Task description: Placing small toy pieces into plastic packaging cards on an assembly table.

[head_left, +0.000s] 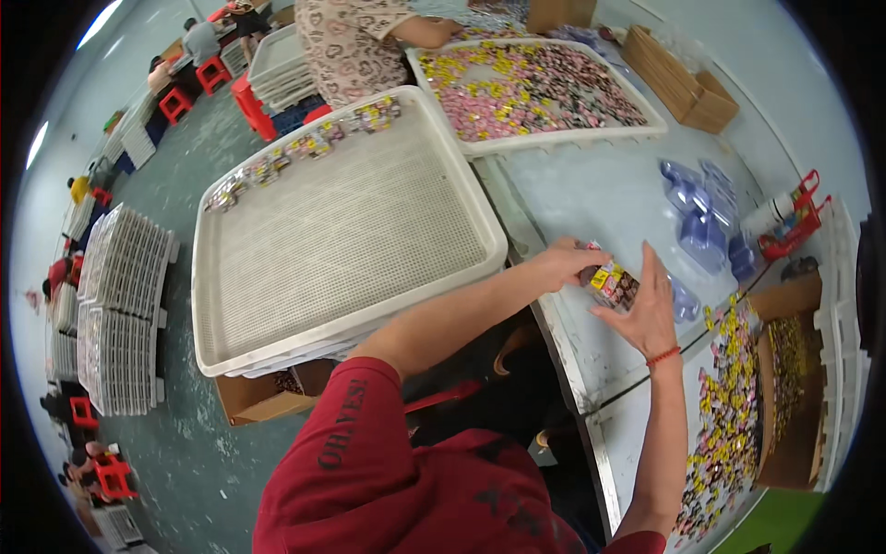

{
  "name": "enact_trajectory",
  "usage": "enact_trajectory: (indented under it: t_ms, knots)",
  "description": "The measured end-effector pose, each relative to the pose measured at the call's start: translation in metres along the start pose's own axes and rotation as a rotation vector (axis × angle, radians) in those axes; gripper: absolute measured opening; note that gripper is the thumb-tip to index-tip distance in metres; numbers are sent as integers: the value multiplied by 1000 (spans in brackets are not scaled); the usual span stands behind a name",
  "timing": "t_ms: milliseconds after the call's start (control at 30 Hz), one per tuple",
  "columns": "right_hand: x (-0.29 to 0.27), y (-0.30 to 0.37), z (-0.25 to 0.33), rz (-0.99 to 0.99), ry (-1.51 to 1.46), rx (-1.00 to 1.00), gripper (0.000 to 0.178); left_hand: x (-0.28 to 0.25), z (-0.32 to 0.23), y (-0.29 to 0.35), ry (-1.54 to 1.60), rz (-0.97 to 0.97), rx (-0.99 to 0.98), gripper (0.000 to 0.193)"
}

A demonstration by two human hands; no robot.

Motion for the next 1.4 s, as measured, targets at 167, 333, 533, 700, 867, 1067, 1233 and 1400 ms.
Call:
enact_trajectory:
  t_ms: [167,333,533,700,867,1067,1233,1400]
  knots:
    - [-30,-8,20,-115,-176,-27,103,-100,-57,28,37,-91,90,43]
    - [6,8,23,-5,-170,4,99,-230,-86,81,158,-387,142,38]
    - [58,37,12,118,-260,99,97,-404,-63,176,238,-640,210,31]
    - [88,50,20,183,-241,95,96,-538,-27,268,271,-798,148,27]
    - [122,48,39,253,-280,81,96,-656,-5,393,340,-1036,162,22]
    - [133,51,39,289,-197,97,96,-666,-11,426,431,-1172,71,23]
    - [140,51,43,309,-189,110,95,-695,-21,431,517,-1187,115,19]
    - [145,50,47,313,-217,103,94,-739,-31,445,510,-1210,175,16]
Point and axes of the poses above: each hand's wrist, its own y-axis away from the middle knuckle, its own x-axis out of the palm, z = x × y, the point moved 10 cm from there along -y, towards the middle knuckle, and after that the axes turned 4 degrees about -y, right-handed, at the moved point
